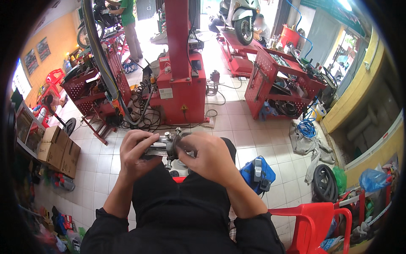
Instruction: The person sits on a chair and uses a screwdriver to disassemble a cylindrical mechanical part, removing a bolt and a small internal component. They place the removed parts into a metal tray and then reassemble the part by hand, tightening the bolt.
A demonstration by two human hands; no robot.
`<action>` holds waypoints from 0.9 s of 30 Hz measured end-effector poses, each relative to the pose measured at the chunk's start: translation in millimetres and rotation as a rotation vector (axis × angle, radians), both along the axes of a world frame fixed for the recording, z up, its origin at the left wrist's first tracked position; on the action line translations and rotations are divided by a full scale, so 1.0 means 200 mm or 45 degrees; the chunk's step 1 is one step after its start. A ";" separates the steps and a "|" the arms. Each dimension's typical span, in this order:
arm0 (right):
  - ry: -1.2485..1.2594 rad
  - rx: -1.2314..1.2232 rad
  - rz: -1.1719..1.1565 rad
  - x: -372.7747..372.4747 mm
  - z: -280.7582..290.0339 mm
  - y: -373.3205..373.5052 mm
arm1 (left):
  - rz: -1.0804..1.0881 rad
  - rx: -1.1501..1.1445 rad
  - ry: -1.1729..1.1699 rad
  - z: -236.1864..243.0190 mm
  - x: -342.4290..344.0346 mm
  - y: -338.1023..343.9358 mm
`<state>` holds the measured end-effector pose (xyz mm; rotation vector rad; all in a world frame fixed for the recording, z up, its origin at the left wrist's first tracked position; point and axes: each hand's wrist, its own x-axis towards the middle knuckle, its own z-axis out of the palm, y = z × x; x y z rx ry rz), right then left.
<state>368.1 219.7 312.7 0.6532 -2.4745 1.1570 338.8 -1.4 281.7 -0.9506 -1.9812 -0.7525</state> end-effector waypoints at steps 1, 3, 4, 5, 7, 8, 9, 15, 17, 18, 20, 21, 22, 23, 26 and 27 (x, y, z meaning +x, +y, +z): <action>-0.003 -0.025 0.027 0.00 0.00 0.00 | 0.004 -0.004 0.006 0.01 0.00 0.00; -0.039 -0.151 0.085 0.00 -0.01 -0.01 | 0.017 -0.012 0.012 0.02 0.01 -0.02; -0.071 -0.220 0.100 0.00 -0.01 -0.01 | 0.027 -0.014 0.039 0.02 0.00 -0.02; -0.109 -0.285 0.116 0.01 -0.01 -0.02 | 0.033 -0.014 0.045 0.01 0.01 -0.02; -0.109 -0.275 0.125 0.01 0.00 -0.02 | 0.045 -0.015 0.056 0.01 0.02 -0.01; -0.112 -0.273 0.133 0.01 0.01 -0.01 | 0.039 -0.009 0.050 0.01 0.02 -0.01; -0.147 -0.237 0.095 0.01 0.02 -0.01 | 0.033 -0.003 0.045 0.00 0.02 -0.01; -0.202 -0.173 0.035 0.03 0.03 0.00 | 0.076 -0.064 0.109 0.00 0.03 -0.01; -0.165 -0.237 0.072 0.02 -0.01 0.00 | 0.082 -0.075 0.104 -0.01 0.04 -0.01; -0.191 -0.268 0.087 0.02 -0.01 0.00 | 0.090 -0.086 0.106 -0.02 0.04 -0.01; -0.249 -0.334 0.118 0.02 0.00 0.01 | 0.084 -0.087 0.112 -0.02 0.04 -0.01; -0.244 -0.314 0.114 0.02 0.00 0.01 | 0.081 -0.089 0.112 -0.01 0.04 0.00; -0.239 -0.294 0.110 0.02 0.01 0.01 | 0.080 -0.075 0.103 -0.02 0.04 0.00; -0.230 -0.275 0.104 0.02 0.02 0.02 | 0.077 -0.062 0.097 -0.02 0.05 0.00; -0.276 -0.184 -0.001 0.01 0.02 0.02 | 0.090 -0.060 0.123 -0.01 0.05 0.00; -0.279 -0.196 0.027 0.01 0.02 0.02 | 0.098 -0.065 0.137 -0.01 0.05 0.00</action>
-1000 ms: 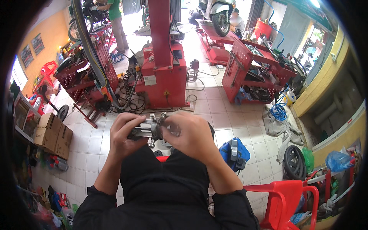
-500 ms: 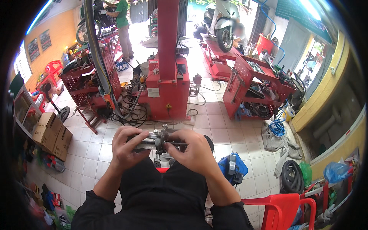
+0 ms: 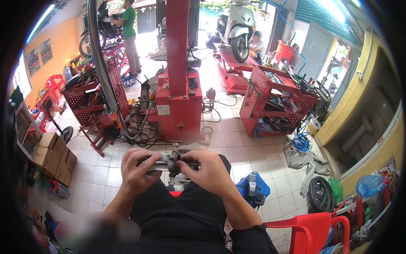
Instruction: The person sits on a chair and uses a screwdriver to disassemble a cylindrical mechanical part, removing a bolt and a small internal component. They place the removed parts into a metal tray and then reassemble the part by hand, tightening the bolt.
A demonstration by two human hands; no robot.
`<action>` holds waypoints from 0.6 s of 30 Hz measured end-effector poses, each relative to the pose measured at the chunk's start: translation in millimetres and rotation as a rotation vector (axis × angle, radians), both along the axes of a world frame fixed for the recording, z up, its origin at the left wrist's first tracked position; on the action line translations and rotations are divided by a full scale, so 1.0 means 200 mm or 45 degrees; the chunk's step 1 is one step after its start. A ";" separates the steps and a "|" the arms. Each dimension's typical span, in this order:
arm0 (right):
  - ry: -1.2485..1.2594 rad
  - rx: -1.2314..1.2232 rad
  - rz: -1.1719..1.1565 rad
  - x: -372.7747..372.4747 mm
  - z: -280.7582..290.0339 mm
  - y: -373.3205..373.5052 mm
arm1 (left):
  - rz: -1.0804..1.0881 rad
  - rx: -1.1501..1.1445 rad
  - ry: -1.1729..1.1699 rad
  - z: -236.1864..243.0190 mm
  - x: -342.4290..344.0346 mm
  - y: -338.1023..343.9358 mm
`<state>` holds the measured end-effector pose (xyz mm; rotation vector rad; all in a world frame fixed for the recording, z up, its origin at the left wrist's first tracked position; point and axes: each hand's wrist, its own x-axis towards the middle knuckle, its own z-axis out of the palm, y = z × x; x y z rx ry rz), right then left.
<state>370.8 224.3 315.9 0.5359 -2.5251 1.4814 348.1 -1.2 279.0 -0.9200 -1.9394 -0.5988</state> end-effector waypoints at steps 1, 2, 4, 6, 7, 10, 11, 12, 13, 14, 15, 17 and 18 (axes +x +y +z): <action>-0.001 -0.015 0.027 0.00 0.00 0.00 | -0.001 0.001 -0.006 -0.01 0.00 0.00; 0.004 -0.032 0.054 0.00 0.00 -0.01 | -0.002 0.000 -0.006 -0.01 0.00 0.00; -0.017 -0.136 0.089 -0.01 -0.04 0.00 | 0.000 -0.006 0.004 -0.01 -0.01 0.00; -0.038 -0.179 0.114 -0.01 -0.05 0.00 | 0.019 -0.015 0.012 -0.01 0.00 0.00; -0.043 -0.170 0.117 -0.02 -0.05 0.00 | 0.018 -0.015 0.017 -0.01 -0.01 0.00; -0.048 -0.153 0.150 -0.01 -0.02 0.01 | 0.014 -0.007 0.031 -0.01 -0.01 0.00; -0.052 -0.150 0.165 0.00 -0.01 0.01 | 0.006 0.000 0.027 -0.01 -0.01 0.00; -0.017 -0.153 0.189 -0.01 -0.02 0.01 | -0.001 0.007 0.023 -0.01 -0.02 0.00; 0.019 -0.155 0.214 -0.02 -0.02 0.02 | 0.003 0.007 0.022 -0.01 -0.02 0.00; 0.055 -0.159 0.239 -0.02 -0.03 0.02 | 0.007 0.008 0.020 -0.01 -0.02 0.00; 0.078 -0.159 0.231 -0.03 -0.04 0.02 | 0.012 0.008 0.018 -0.01 -0.03 0.00; 0.128 -0.161 0.216 -0.03 -0.05 0.02 | 0.012 0.019 -0.005 -0.01 -0.02 -0.01; 0.050 -0.209 0.170 -0.02 -0.04 0.00 | 0.012 0.024 -0.014 -0.01 -0.02 -0.01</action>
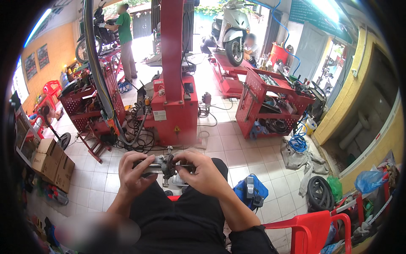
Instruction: The person sits on a chair and uses a screwdriver to disassemble a cylindrical mechanical part, removing a bolt and a small internal component. They place the removed parts into a metal tray and then reassemble the part by hand, tightening the bolt.
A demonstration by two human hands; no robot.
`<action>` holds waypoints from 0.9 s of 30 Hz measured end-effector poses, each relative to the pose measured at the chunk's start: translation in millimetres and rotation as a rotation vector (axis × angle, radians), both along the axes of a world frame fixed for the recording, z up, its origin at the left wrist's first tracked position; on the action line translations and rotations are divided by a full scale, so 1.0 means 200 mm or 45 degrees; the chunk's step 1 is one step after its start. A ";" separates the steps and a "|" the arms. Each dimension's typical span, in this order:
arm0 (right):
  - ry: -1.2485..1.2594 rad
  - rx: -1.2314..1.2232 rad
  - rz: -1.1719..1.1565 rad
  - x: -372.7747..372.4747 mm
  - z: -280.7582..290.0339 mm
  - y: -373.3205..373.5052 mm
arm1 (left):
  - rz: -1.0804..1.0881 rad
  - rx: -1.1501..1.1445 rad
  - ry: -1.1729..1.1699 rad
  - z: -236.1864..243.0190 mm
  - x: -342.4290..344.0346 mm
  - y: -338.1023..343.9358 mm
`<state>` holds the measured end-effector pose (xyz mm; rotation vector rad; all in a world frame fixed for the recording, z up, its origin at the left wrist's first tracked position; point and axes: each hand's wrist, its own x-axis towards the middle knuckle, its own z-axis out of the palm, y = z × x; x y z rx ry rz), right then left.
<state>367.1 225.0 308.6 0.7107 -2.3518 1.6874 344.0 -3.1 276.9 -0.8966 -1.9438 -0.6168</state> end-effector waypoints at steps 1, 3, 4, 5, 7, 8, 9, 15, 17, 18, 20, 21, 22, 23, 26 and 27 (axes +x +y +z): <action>-0.084 -0.044 -0.039 0.01 0.02 -0.02 | 0.009 -0.006 0.012 0.01 0.00 0.00; -0.178 -0.015 -0.075 0.02 0.03 -0.02 | 0.029 -0.013 0.030 0.02 0.00 0.00; -0.183 0.055 -0.075 0.02 0.02 -0.02 | 0.028 -0.014 0.016 0.02 0.00 -0.01; -0.184 0.124 -0.078 0.02 0.02 -0.01 | 0.025 -0.015 0.006 0.01 0.01 -0.01; -0.189 0.067 -0.043 0.02 0.02 -0.01 | 0.021 -0.011 -0.005 0.01 0.01 -0.01; -0.194 0.042 -0.027 0.02 0.02 -0.01 | 0.019 -0.003 -0.009 0.01 0.01 -0.01; -0.173 0.042 0.008 0.02 0.01 0.00 | 0.017 0.005 -0.013 0.01 0.01 -0.01; -0.161 -0.059 -0.005 0.03 0.01 -0.02 | 0.042 0.010 0.019 0.02 0.01 -0.01; -0.105 -0.014 -0.018 0.02 0.00 -0.03 | 0.038 0.007 0.011 0.01 0.01 -0.01; -0.120 0.010 0.023 0.02 0.00 -0.01 | 0.035 0.006 0.009 0.01 0.00 -0.02; -0.155 0.059 0.108 0.01 -0.02 0.01 | 0.021 0.016 0.011 0.01 0.00 -0.01; -0.169 0.016 0.076 0.02 -0.01 0.01 | 0.016 0.021 0.011 0.01 0.00 -0.01; -0.183 -0.026 0.043 0.03 0.01 -0.01 | 0.018 0.022 0.010 0.01 0.00 -0.01; -0.196 -0.068 0.010 0.03 0.02 -0.02 | 0.020 0.022 0.010 0.01 0.00 -0.01; -0.137 0.004 -0.031 0.04 0.01 -0.03 | 0.025 0.012 0.000 0.02 0.01 -0.01; -0.144 0.019 -0.020 0.04 0.01 -0.02 | 0.026 0.007 -0.005 0.02 0.01 -0.01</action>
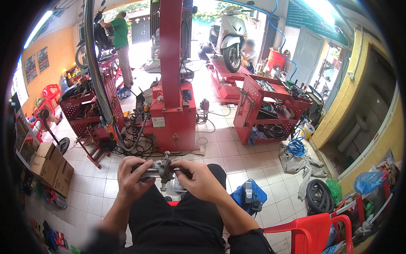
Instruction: The person sits on a chair and uses a screwdriver to disassemble a cylindrical mechanical part, removing a bolt and a small internal component. They place the removed parts into a metal tray and then reassemble the part by hand, tightening the bolt.
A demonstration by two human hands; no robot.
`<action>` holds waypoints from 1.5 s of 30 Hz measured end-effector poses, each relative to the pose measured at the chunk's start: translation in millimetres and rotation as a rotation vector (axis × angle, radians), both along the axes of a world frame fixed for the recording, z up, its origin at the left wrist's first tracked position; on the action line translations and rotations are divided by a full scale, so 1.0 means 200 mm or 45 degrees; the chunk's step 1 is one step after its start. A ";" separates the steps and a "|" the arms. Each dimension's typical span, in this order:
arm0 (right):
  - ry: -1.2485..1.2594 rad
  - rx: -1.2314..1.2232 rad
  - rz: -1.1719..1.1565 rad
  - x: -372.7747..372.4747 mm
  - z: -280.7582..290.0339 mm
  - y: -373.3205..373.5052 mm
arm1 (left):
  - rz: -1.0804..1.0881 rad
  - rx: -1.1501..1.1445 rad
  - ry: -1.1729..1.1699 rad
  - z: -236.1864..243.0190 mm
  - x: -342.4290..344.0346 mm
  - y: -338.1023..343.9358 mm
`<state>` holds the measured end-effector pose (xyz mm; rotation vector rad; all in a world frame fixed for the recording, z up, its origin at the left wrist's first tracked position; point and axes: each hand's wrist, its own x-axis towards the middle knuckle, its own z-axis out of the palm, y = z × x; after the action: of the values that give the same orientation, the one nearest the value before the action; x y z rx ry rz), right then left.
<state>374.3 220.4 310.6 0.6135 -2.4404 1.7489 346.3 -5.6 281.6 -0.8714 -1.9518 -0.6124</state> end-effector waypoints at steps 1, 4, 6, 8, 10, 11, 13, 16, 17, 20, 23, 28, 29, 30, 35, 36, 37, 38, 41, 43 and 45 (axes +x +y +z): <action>-0.006 0.015 0.012 0.00 0.01 0.01 | -0.002 0.004 0.007 0.00 0.00 0.00; -0.004 0.020 0.042 0.00 0.01 0.01 | -0.001 0.016 0.010 0.00 0.00 0.01; 0.007 -0.007 0.018 0.00 0.01 0.01 | -0.008 0.018 0.002 -0.02 -0.01 0.00; 0.000 -0.047 -0.045 0.01 0.02 -0.02 | 0.005 0.008 0.010 0.00 0.00 0.00; 0.039 0.010 -0.015 0.00 0.01 -0.01 | 0.002 0.000 0.004 0.00 0.00 0.00; 0.064 0.042 0.000 0.00 0.01 0.00 | -0.008 0.001 0.003 0.01 0.00 0.00; -0.001 0.064 0.051 -0.01 0.00 0.02 | -0.020 0.006 0.003 0.01 0.00 0.00; -0.021 -0.009 -0.015 0.01 0.01 -0.01 | -0.022 0.011 -0.005 0.00 0.00 0.00; -0.011 -0.052 -0.057 0.01 0.01 -0.02 | -0.018 0.009 -0.005 0.00 0.00 0.00; 0.032 0.045 0.009 0.00 0.00 0.00 | -0.010 0.002 -0.005 0.00 0.00 0.00; 0.047 0.030 0.040 -0.01 -0.01 0.00 | -0.015 0.009 -0.014 0.00 0.00 0.00; 0.077 0.012 0.002 -0.01 -0.01 -0.01 | -0.016 -0.001 -0.007 0.01 0.00 -0.01; 0.104 0.026 0.022 -0.01 -0.01 0.00 | -0.015 0.000 -0.001 0.01 0.00 -0.01; 0.072 0.029 0.025 -0.01 -0.01 0.00 | -0.015 0.002 0.004 0.01 -0.01 -0.01; 0.015 -0.013 -0.037 0.00 -0.01 -0.02 | -0.018 -0.001 0.001 0.00 -0.01 -0.01; 0.032 -0.006 -0.036 0.00 0.00 -0.02 | -0.018 0.000 0.001 0.00 -0.01 -0.01; 0.048 0.001 -0.034 0.00 0.00 -0.02 | -0.022 -0.004 0.000 0.00 -0.01 -0.01; 0.065 0.010 -0.032 0.00 0.00 -0.02 | -0.025 -0.007 0.000 0.00 -0.01 -0.01; 0.100 0.034 0.061 -0.02 -0.04 0.01 | -0.035 -0.010 -0.002 0.01 -0.01 -0.01; 0.042 -0.028 -0.015 0.00 -0.01 -0.01 | -0.033 -0.012 0.002 0.01 -0.01 -0.02; 0.048 -0.035 -0.072 0.01 0.01 -0.02 | -0.021 -0.015 0.011 0.01 -0.01 -0.02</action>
<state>375.8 216.1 312.7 0.5643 -2.3801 1.7306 344.5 -8.7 282.6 -0.8965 -1.9438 -0.6063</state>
